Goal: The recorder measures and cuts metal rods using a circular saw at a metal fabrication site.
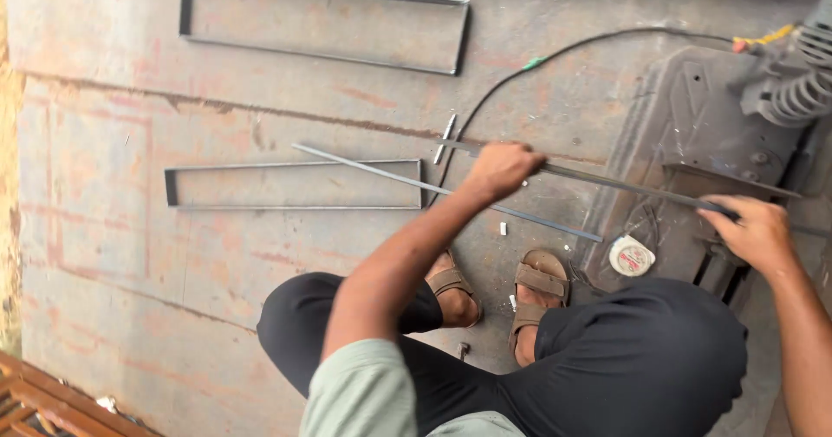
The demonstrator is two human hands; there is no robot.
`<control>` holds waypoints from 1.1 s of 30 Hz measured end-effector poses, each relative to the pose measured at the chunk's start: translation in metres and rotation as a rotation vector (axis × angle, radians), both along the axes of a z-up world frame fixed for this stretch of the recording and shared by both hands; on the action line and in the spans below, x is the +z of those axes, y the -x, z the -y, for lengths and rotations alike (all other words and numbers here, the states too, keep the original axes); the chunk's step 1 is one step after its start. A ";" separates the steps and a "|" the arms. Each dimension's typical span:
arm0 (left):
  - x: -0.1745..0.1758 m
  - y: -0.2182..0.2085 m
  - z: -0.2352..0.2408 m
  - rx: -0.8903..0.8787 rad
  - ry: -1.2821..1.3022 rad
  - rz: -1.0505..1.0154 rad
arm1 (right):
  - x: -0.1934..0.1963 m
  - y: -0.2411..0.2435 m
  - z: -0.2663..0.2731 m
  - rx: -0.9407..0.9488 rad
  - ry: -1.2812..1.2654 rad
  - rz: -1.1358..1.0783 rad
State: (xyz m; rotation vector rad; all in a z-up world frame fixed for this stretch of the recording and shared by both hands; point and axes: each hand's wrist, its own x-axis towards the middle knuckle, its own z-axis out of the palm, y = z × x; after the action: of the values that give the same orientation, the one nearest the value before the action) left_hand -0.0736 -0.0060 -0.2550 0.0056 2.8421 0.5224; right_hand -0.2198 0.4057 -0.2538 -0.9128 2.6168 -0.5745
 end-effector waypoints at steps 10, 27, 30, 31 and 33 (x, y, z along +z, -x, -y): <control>-0.070 0.041 -0.072 0.110 -0.162 0.038 | -0.067 0.040 -0.082 -0.078 -0.282 -0.101; -0.085 0.062 -0.070 0.120 -0.113 0.059 | -0.041 0.036 -0.051 0.042 -0.449 -0.217; -0.083 0.061 -0.071 0.113 -0.106 0.084 | -0.036 0.033 -0.050 0.059 -0.436 -0.196; -0.082 0.062 -0.071 0.093 -0.092 0.088 | -0.034 0.033 -0.050 0.066 -0.401 -0.177; -0.084 0.060 -0.072 0.102 -0.102 0.064 | -0.034 0.032 -0.049 0.056 -0.411 -0.174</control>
State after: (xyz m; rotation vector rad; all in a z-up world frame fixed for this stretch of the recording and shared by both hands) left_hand -0.1334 0.0658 -0.3388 -0.1353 2.7619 0.6760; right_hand -0.2520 0.4542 -0.2875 -0.9279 2.6997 0.0644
